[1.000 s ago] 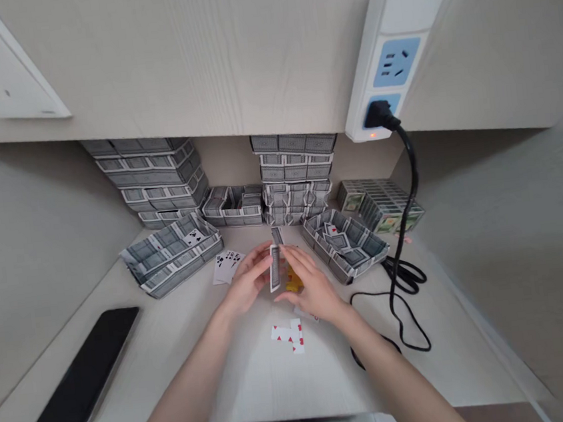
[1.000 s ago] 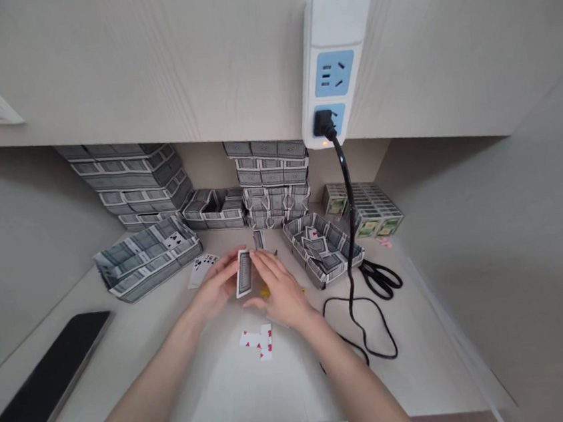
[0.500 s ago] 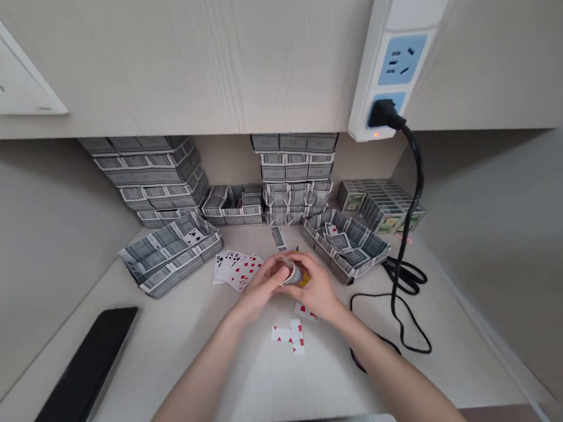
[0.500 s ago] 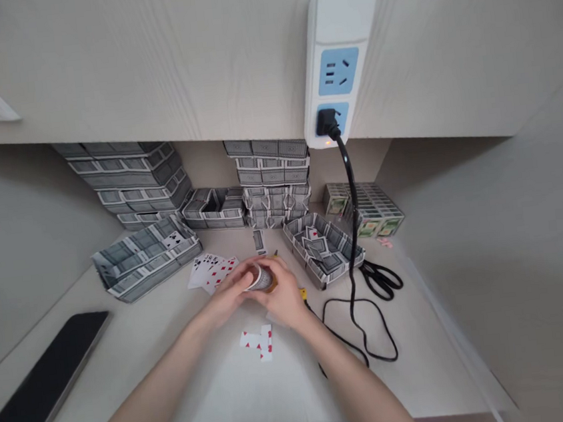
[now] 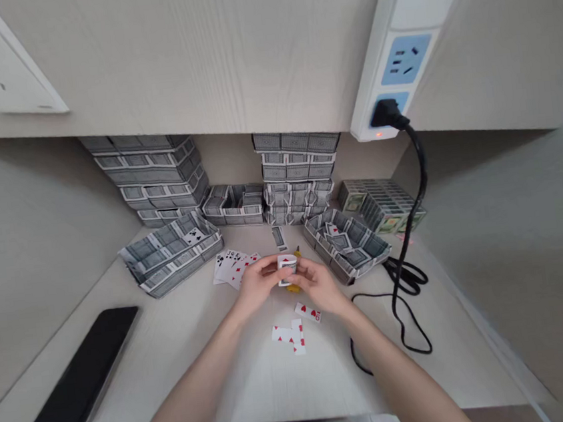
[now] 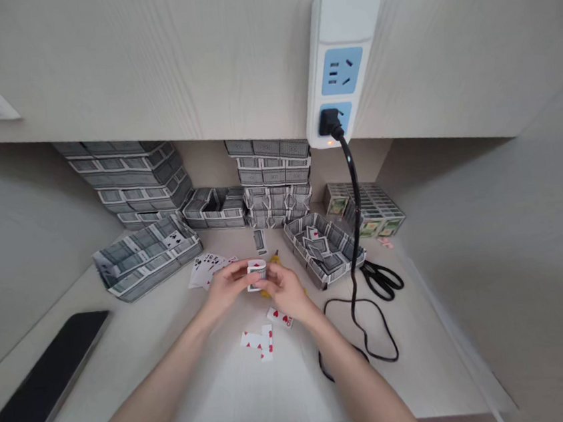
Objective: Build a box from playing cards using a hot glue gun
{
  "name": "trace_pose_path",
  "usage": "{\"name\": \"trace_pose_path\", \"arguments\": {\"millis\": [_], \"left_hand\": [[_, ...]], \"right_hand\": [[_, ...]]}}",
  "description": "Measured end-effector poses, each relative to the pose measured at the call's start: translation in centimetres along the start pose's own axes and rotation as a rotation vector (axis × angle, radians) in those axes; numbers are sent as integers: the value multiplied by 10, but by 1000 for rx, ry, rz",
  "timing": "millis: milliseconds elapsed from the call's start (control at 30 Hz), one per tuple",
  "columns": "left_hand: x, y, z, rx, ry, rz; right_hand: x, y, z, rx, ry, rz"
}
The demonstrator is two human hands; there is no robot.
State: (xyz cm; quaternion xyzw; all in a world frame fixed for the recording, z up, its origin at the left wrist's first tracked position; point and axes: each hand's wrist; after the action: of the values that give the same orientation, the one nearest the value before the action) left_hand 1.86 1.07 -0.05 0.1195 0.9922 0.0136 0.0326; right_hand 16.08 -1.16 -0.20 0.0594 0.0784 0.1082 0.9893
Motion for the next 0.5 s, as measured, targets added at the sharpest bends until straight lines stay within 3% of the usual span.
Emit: {"name": "trace_pose_path", "arguments": {"millis": [267,500], "left_hand": [[0,-2,-11,47,51,-57],[2,-1,-4,178,-141,-56]], "right_hand": [[6,2,-8,-16,-1,-56],[12,4,-6,32,-254,-214]]}}
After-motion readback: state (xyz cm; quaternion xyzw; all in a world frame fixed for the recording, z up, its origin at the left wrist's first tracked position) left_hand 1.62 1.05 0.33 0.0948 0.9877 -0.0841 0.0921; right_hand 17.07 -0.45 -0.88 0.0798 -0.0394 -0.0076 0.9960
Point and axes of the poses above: each hand's wrist, its own y-axis towards the middle knuckle, its own x-axis out of the back of the hand, z = x × y, and after that the axes turned 1 degree about -z, right-handed
